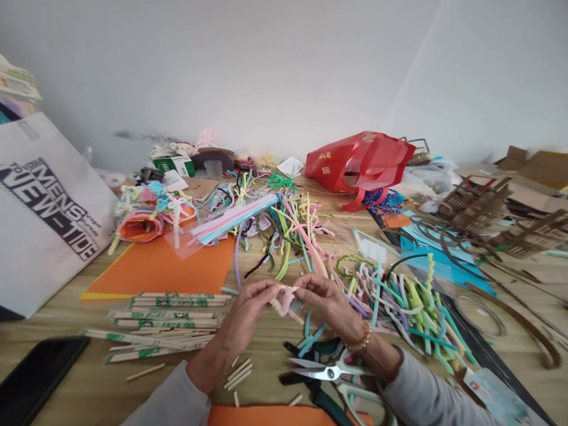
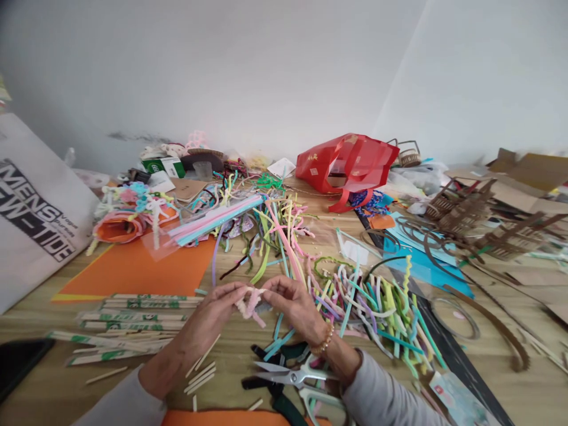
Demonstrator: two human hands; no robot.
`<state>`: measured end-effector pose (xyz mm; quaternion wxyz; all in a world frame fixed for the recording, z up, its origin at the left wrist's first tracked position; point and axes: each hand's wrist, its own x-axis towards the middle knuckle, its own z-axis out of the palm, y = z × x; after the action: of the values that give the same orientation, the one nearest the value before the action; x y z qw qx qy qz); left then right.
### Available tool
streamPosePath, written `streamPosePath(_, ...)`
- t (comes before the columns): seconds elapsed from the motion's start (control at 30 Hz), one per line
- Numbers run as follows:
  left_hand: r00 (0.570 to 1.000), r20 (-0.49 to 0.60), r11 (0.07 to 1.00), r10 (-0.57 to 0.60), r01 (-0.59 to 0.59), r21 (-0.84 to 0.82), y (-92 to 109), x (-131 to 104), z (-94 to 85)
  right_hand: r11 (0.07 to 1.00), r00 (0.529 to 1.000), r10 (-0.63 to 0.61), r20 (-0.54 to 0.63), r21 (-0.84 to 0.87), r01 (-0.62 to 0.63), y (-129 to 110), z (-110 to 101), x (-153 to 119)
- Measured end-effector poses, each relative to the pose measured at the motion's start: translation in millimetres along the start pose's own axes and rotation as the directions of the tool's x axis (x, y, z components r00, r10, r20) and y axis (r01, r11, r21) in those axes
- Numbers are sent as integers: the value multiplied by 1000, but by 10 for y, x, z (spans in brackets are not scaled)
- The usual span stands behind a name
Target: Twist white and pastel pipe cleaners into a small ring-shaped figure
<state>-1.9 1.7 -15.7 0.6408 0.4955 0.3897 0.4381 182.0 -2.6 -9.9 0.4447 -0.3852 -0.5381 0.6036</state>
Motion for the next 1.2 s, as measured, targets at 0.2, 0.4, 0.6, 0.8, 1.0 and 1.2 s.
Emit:
streamPosePath(0.2, 992, 123, 986, 25, -45, 161, 132, -21, 26, 998, 1000, -15, 5, -56, 16, 8, -15, -7)
streamPosePath(0.4, 986, 164, 971, 28, -66, 232, 108, -15, 15, 998, 999, -13, 52, -62, 17, 21, -11, -15)
streamPosePath(0.6, 987, 157, 988, 40, -62, 138, 62, -11, 19, 988, 997, -11, 73, -155, 23, 60, -71, 0)
streamPosePath(0.8, 994, 112, 995, 4, -15, 97, 101, -33, 59, 977, 986, 19, 164, -211, 16, -21, -84, -15)
streamPosePath(1.0, 987, 158, 998, 11, -21, 61, 66, -55, 74, 974, 973, 37, 226, -225, 15, -86, -76, -36)
streamPosePath(1.2, 993, 121, 987, -16, 35, -155, 32, -15, 55, 982, 996, -11, 92, -185, 28, -51, -59, -24)
